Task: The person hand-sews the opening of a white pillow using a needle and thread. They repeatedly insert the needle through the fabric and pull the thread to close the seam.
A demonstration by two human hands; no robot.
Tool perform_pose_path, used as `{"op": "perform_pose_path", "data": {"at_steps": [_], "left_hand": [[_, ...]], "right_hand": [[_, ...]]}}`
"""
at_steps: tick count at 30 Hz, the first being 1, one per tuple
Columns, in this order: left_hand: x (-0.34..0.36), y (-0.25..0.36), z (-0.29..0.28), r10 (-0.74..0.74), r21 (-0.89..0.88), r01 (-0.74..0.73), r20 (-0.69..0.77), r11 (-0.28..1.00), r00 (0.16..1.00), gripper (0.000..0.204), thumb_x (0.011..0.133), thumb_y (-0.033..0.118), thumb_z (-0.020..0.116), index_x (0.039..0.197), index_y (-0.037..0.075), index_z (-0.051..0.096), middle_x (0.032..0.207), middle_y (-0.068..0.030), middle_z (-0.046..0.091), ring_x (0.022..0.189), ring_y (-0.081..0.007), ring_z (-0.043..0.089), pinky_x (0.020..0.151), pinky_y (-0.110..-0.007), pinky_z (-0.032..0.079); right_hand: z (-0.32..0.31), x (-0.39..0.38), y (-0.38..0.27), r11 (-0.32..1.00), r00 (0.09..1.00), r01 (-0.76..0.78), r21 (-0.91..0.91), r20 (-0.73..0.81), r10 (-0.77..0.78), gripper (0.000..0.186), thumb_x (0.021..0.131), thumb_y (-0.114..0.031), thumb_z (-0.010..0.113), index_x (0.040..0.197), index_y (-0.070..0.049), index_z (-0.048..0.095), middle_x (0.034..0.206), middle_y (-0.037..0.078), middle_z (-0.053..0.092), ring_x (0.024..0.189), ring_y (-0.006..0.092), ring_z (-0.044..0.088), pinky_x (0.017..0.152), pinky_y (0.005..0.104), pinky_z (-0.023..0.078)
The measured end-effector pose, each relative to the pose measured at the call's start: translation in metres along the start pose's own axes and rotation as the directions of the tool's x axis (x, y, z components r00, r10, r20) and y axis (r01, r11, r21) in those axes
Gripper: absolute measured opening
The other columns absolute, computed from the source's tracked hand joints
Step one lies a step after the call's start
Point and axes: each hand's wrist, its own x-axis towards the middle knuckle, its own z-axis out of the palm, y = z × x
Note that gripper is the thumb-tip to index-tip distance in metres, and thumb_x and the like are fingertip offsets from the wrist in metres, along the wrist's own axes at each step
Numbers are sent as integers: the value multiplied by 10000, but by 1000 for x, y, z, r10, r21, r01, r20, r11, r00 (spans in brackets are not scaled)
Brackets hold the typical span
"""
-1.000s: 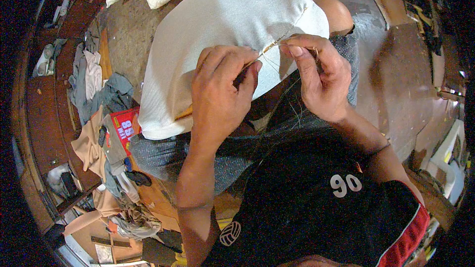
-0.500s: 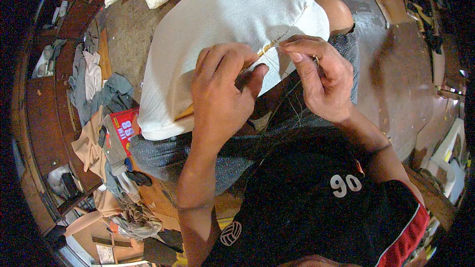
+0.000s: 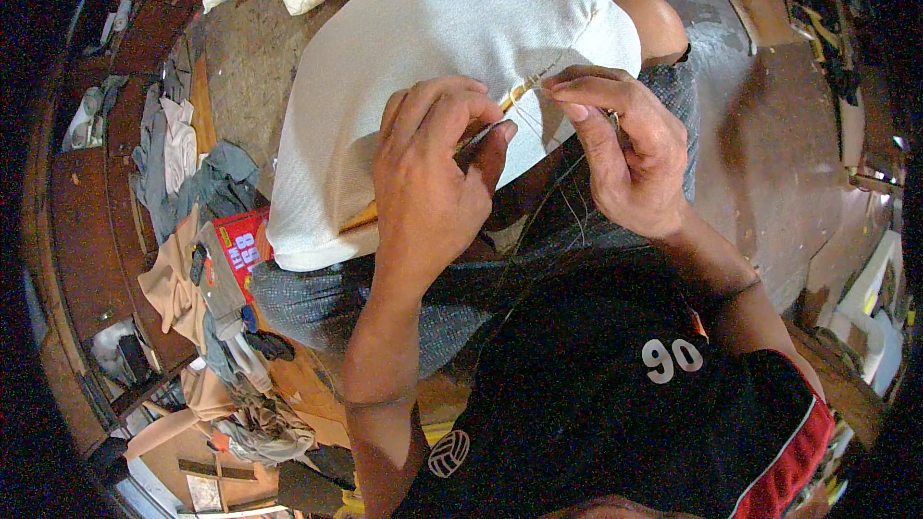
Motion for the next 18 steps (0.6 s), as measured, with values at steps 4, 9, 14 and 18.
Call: {"op": "perform_pose_path", "data": {"at_steps": [4,9,14,18], "left_hand": [[1,2,-2,-18,15,18,13,1000,1000,211,805,123,842,936,88,681,1086,-92,729,1045,-321,665,899,-430,530],[1,1,-3,-23,1,23,27,1000,999,204,808,112,836,942,88,685,1079,-94,728,1035,-316,665,894,-425,533],[0,0,-2,-11,1,11,9,1000,1000,206,801,92,835,947,88,689,1072,-94,729,1031,-311,667,879,-418,540],[0,0,0,0,-10,0,-2,1000,1000,212,791,71,835,944,91,690,1065,-92,729,1023,-309,668,875,-416,541]], "right_hand": [[2,0,2,1000,1000,10,22,-18,-10,139,999,-47,619,1083,-10,723,993,136,737,841,265,717,758,342,568],[1,-1,-2,961,978,-208,181,24,207,150,1039,-94,600,1090,-8,711,868,94,704,704,146,646,654,297,533],[-2,0,-3,905,939,-343,251,133,319,135,1066,-51,551,1132,24,643,1043,132,733,962,172,680,884,307,527],[-2,0,-4,955,963,-260,144,112,246,131,1066,-42,552,1124,31,643,1078,144,744,1001,182,697,906,311,539]]}}
